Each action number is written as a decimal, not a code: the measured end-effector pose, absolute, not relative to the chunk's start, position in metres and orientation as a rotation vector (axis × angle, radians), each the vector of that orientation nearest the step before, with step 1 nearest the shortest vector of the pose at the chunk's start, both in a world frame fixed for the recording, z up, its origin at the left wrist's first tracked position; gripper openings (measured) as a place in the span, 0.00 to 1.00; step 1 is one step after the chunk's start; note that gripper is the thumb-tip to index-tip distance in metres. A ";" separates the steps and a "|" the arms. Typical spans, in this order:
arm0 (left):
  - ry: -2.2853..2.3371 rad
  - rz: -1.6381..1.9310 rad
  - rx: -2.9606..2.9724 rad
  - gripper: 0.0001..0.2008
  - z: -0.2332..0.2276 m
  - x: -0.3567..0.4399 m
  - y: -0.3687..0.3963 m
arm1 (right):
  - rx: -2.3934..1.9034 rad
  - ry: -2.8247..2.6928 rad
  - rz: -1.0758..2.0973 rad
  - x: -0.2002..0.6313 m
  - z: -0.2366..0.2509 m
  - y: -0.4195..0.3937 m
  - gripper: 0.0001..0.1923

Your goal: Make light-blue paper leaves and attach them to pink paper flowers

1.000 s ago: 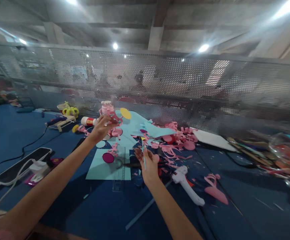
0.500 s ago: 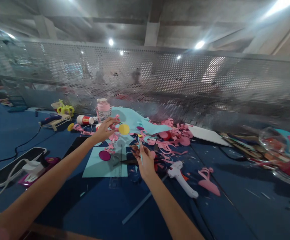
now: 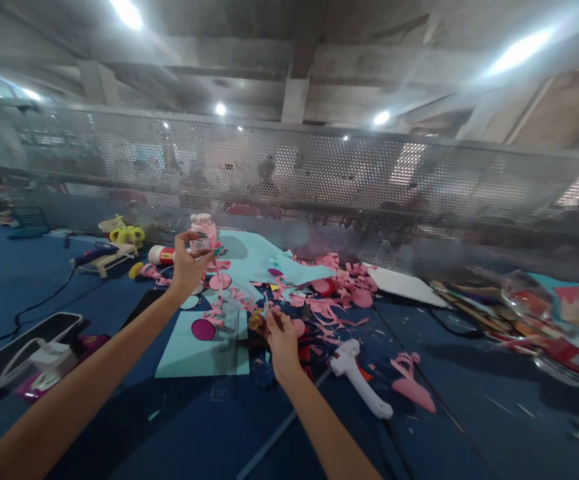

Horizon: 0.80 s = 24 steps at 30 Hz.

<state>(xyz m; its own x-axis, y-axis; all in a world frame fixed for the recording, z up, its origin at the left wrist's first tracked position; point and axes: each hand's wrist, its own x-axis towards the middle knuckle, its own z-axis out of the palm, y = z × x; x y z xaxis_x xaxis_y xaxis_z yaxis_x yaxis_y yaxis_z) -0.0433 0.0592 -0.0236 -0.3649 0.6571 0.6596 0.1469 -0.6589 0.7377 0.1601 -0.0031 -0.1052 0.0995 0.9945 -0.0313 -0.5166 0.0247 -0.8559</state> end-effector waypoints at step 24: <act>0.877 1.567 1.301 0.27 -0.061 -0.090 0.106 | -0.917 -0.852 1.319 0.157 -0.102 -0.005 0.19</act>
<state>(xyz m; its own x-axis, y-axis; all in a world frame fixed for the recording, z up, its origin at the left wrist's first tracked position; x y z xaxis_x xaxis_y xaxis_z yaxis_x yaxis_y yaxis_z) -0.0903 0.1064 -0.0614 -0.0509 0.9358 0.3487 -0.1919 -0.3519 0.9162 0.1574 -0.0047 -0.1025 0.0717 0.9974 -0.0014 -0.4088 0.0282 -0.9122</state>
